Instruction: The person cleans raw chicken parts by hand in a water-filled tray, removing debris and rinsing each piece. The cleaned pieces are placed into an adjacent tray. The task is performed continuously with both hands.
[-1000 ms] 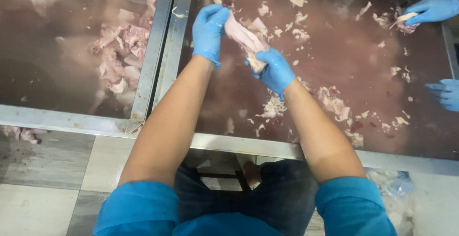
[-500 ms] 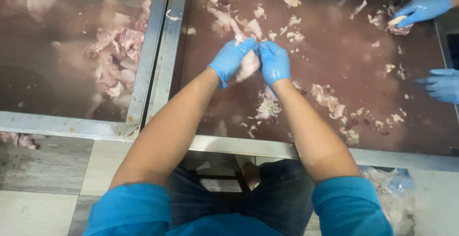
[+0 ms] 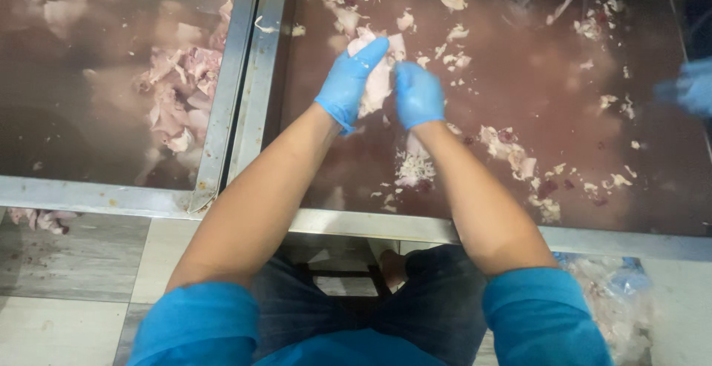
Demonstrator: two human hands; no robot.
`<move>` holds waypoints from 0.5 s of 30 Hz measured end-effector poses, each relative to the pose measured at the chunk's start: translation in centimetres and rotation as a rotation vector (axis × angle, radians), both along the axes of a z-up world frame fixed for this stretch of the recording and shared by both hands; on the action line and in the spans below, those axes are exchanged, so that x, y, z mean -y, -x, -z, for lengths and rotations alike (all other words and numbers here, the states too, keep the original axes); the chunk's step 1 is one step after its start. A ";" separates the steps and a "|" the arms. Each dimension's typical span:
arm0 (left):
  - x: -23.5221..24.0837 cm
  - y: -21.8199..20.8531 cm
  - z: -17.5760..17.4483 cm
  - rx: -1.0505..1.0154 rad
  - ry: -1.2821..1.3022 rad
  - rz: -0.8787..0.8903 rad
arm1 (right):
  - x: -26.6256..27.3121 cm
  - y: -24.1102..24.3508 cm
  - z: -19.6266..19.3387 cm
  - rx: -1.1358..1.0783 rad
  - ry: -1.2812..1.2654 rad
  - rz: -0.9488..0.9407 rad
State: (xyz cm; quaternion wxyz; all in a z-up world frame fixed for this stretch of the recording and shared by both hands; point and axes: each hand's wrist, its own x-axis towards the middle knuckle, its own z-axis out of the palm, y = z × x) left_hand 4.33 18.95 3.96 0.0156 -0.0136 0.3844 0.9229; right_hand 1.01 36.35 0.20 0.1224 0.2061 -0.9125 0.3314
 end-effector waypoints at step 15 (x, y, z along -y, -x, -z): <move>3.1 2.6 3.0 -0.019 0.402 0.140 | -4.9 4.7 1.5 0.949 0.904 -0.101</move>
